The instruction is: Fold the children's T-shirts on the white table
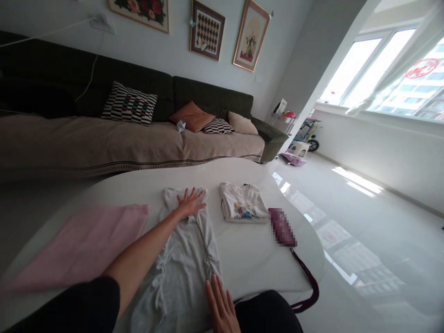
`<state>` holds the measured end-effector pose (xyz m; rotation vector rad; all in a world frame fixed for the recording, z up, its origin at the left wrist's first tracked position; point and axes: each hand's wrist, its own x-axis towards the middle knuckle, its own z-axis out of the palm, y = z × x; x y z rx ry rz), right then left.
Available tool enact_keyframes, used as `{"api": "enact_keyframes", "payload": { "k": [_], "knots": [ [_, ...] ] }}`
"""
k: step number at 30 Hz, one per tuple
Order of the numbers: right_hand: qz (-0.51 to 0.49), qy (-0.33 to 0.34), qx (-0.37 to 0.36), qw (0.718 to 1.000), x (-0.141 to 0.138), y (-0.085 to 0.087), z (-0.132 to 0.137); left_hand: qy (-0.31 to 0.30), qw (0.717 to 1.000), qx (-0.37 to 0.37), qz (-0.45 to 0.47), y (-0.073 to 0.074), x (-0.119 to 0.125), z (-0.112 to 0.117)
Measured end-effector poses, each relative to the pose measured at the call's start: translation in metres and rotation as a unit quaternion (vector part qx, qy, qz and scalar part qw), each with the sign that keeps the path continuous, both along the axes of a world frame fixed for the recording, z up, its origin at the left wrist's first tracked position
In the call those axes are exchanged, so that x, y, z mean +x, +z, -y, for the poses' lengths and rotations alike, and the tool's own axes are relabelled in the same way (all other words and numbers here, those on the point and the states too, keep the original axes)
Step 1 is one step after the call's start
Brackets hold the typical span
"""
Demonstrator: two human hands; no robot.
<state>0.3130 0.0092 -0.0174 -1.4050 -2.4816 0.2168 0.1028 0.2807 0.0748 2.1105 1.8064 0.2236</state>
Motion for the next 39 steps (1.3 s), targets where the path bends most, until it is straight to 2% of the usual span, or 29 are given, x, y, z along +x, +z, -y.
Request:
{"api": "enact_keyframes", "payload": {
  "k": [2,4,6,9,11,14,17,21,24,26,28,30,32,33,34,36,39],
  "knots": [
    [0.002,0.012,-0.013,1.000,0.010,0.012,0.001,0.013,0.998,0.056,0.028,0.010,-0.009,0.041],
    [0.013,0.024,-0.038,0.999,0.014,0.029,0.000,0.020,0.991,0.109,0.071,0.011,-0.024,0.100],
    [0.035,0.018,-0.058,0.998,0.012,0.043,-0.001,0.032,0.988,0.122,0.084,0.002,-0.040,0.169],
    [0.069,0.014,-0.051,0.996,0.003,0.051,0.000,-0.004,0.998,0.054,0.036,-0.021,-0.055,0.261],
    [0.080,0.009,-0.021,0.997,-0.003,0.048,0.001,-0.034,0.999,0.013,-0.012,-0.035,-0.056,0.300],
    [0.080,0.013,0.009,0.997,-0.006,0.044,0.004,-0.047,0.996,0.020,-0.071,-0.042,-0.052,0.322],
    [0.075,0.024,0.006,0.997,-0.006,0.051,0.008,-0.060,0.993,0.029,-0.097,-0.036,-0.048,0.322],
    [0.062,0.047,-0.061,0.995,0.000,0.077,0.021,-0.086,0.992,-0.016,-0.094,-0.020,-0.049,0.329],
    [0.049,0.100,-0.160,0.981,0.007,0.108,0.033,-0.112,0.989,-0.093,-0.040,0.001,-0.058,0.342],
    [0.033,0.144,-0.231,0.962,0.015,0.136,0.036,-0.155,0.977,-0.138,0.046,0.022,-0.067,0.347],
    [0.013,0.175,-0.287,0.942,0.023,0.166,0.025,-0.195,0.957,-0.160,0.144,0.047,-0.078,0.342],
    [-0.012,0.183,-0.307,0.934,0.026,0.193,-0.002,-0.202,0.942,-0.165,0.212,0.072,-0.088,0.320],
    [-0.033,0.144,-0.290,0.945,0.022,0.209,-0.044,-0.175,0.942,-0.159,0.240,0.091,-0.094,0.280],
    [-0.037,0.114,-0.278,0.953,0.016,0.211,-0.069,-0.149,0.946,-0.150,0.244,0.096,-0.095,0.255],
    [-0.037,0.074,-0.265,0.961,0.009,0.209,-0.094,-0.118,0.953,-0.138,0.243,0.097,-0.096,0.228],
    [-0.030,0.012,-0.246,0.969,-0.011,0.196,-0.140,-0.018,0.971,-0.107,0.212,0.090,-0.093,0.176],
    [-0.016,-0.037,-0.245,0.969,-0.036,0.163,-0.184,0.063,0.978,-0.089,0.177,0.065,-0.089,0.121]
  ]
}}
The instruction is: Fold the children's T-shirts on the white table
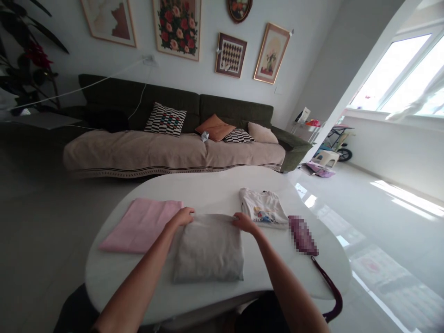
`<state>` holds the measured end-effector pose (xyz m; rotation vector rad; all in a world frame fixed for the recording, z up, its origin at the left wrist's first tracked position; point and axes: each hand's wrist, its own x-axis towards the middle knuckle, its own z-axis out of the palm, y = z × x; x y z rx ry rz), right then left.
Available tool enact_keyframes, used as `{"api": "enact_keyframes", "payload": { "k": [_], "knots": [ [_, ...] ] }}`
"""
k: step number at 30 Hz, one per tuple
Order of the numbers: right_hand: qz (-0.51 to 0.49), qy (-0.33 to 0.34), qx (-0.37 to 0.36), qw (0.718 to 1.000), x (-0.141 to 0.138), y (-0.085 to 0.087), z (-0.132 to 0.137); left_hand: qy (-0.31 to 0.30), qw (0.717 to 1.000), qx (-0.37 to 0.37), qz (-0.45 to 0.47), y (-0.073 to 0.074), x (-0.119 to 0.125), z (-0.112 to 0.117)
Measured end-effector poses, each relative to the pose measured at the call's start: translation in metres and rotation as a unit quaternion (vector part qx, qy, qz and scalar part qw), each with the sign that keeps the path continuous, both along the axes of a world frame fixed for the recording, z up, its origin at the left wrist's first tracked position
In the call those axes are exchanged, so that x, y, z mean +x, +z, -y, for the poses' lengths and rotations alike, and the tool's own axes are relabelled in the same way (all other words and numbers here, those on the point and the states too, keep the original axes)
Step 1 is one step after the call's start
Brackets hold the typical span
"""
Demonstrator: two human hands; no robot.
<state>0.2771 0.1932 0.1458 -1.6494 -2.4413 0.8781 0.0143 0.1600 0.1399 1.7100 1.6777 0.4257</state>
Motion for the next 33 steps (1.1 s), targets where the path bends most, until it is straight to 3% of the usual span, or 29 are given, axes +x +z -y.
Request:
{"api": "enact_keyframes", "payload": {
  "k": [4,9,14,17,19,21,25,28,30,32,33],
  "knots": [
    [0.012,-0.015,-0.044,0.999,-0.004,-0.031,-0.022,-0.008,1.000,-0.020,-0.002,-0.024,-0.012,-0.023],
    [0.006,-0.039,-0.047,0.998,0.006,-0.043,-0.043,-0.010,1.000,-0.009,-0.013,-0.033,-0.035,-0.035],
    [0.008,-0.101,0.005,0.995,-0.010,-0.060,-0.041,0.068,0.995,0.039,-0.062,-0.061,-0.017,-0.037],
    [-0.006,-0.121,0.006,0.993,-0.015,-0.063,-0.032,0.097,0.992,0.043,-0.062,-0.068,-0.007,-0.030],
    [-0.026,-0.122,0.007,0.992,-0.012,-0.054,-0.030,0.092,0.994,0.036,-0.046,-0.060,-0.008,-0.029],
    [-0.055,-0.117,0.025,0.991,-0.004,-0.034,-0.030,0.068,0.997,0.038,-0.016,-0.041,-0.014,-0.029],
    [-0.137,-0.115,0.114,0.977,0.021,0.027,-0.014,0.024,0.993,0.100,0.061,0.019,-0.028,-0.024],
    [-0.214,-0.100,0.207,0.950,0.036,0.063,0.023,-0.017,0.976,0.168,0.139,0.056,-0.030,-0.008],
    [-0.254,-0.078,0.292,0.919,0.038,0.068,0.056,-0.046,0.963,0.205,0.170,0.061,-0.027,0.004],
    [-0.250,-0.052,0.358,0.898,0.033,0.054,0.089,-0.058,0.964,0.214,0.145,0.050,-0.023,0.013],
    [-0.226,-0.037,0.365,0.902,0.029,0.042,0.104,-0.059,0.972,0.199,0.111,0.040,-0.022,0.017]
  ]
}}
